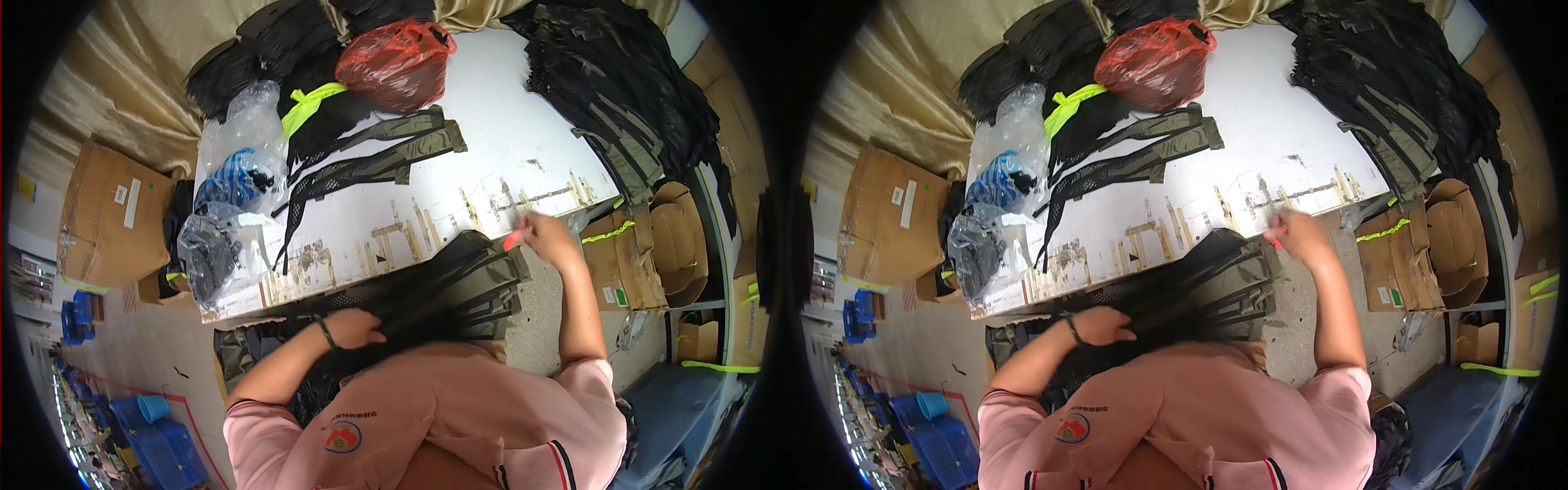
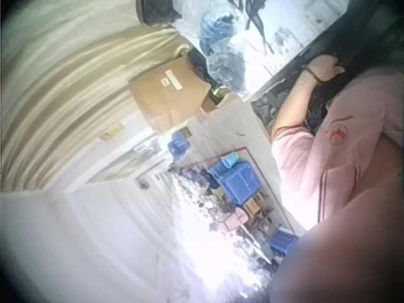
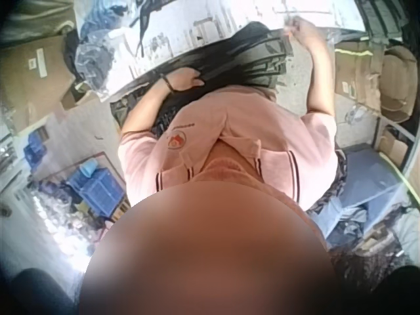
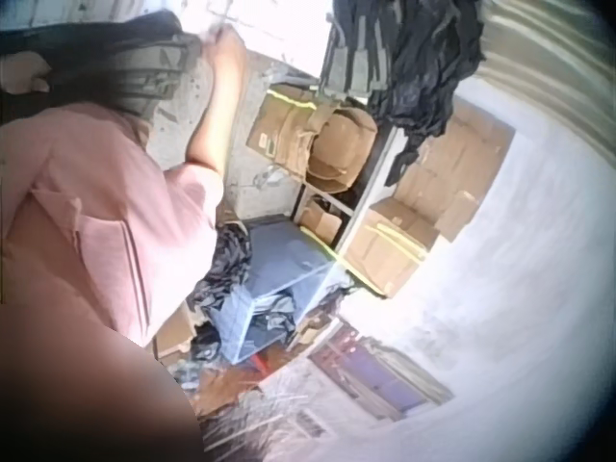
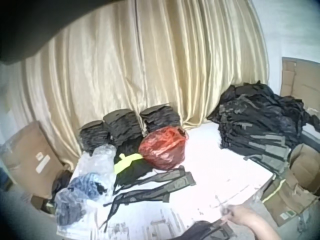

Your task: Inspecting and organizing green textile straps and buckles on a workbench in a factory.

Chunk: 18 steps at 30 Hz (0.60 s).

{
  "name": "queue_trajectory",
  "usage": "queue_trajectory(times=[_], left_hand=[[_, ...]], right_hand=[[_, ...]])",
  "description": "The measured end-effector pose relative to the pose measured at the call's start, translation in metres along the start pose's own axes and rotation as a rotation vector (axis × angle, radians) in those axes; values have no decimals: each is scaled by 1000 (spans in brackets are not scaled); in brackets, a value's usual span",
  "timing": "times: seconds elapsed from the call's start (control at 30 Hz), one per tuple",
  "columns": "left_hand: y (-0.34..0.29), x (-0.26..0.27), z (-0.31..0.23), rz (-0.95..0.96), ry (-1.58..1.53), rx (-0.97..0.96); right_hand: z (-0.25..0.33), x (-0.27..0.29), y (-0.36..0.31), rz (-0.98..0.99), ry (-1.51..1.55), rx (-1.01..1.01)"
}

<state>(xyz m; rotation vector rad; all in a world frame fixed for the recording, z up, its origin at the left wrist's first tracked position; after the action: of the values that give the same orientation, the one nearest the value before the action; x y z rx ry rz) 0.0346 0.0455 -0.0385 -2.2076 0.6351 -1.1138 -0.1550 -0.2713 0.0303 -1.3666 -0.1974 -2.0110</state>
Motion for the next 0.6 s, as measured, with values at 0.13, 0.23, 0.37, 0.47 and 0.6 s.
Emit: queue_trajectory(times=[0.13, 0.23, 0.37, 0.47, 0.6], left_hand=[[20, -20, 5, -16, 194, -20], [26, -8, -5, 62, 249, -38], [16, 11, -3, 8, 198, -87], [9, 58, -4, -226, 34, -77], [-1, 127, -3, -861, -299, -155]], right_hand=[[36, 2, 97, -147, 107, 94], [51, -10, 171, -258, 97, 31], [67, -40, 223, -206, 12, -174], [44, -49, 237, -209, 131, -220], [68, -42, 191, -392, 121, 67]])
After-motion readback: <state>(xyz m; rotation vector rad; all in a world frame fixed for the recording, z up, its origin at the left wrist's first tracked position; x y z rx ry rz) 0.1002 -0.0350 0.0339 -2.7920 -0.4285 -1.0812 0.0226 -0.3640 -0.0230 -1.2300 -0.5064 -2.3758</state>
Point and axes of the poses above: each hand's wrist, its own y-axis towards the middle knuckle, its own x-axis out of the back of the hand, z = x × y, the point moved 7 cm from there along y, towards the middle knuckle, and after that the axes turned 2 degrees about -z, right-handed, at the moved point
